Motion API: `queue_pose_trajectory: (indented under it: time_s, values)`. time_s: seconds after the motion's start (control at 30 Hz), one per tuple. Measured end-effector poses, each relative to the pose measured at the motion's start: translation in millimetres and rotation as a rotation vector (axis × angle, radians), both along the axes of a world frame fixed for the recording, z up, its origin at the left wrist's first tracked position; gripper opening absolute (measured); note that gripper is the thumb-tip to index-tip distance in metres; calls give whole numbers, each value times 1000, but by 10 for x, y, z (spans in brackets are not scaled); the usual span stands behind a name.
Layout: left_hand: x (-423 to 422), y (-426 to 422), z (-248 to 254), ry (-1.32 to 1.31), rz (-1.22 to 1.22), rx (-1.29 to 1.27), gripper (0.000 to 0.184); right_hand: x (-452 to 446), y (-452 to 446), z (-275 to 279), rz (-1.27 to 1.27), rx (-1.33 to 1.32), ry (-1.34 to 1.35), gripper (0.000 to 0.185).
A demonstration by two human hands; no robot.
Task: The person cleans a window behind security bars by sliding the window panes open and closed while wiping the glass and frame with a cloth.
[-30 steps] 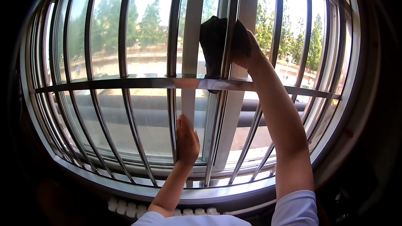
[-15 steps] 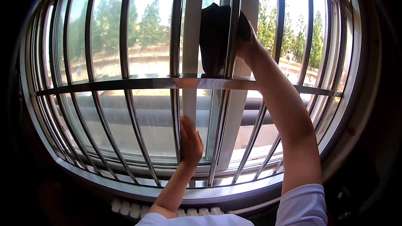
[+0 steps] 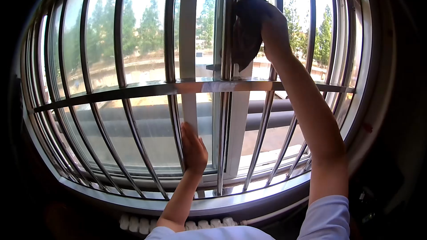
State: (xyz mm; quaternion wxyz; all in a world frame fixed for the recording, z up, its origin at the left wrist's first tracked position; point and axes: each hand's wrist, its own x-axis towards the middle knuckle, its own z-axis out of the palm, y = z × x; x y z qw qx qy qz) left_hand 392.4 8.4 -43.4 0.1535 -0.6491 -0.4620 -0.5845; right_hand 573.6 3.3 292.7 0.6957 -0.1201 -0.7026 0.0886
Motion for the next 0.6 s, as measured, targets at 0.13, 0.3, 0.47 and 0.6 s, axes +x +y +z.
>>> queue_pose_trajectory:
  time_s: [0.13,0.3,0.47,0.6]
  values:
    - [-18,-2,-38,23,-18,17,74,-76,657,655,-903,716,-25,33]
    - [-26,3,-71,43,-29,3,72,242,1521,1549,-1219,676,-242,95]
    - [-46,-23,-144,80,6,-174,74,95,1707,2548,-985,637,44,40]
    - [-56,-121,-79,132,61,-181,75,-306,1017,2124,246,254,-281,32]
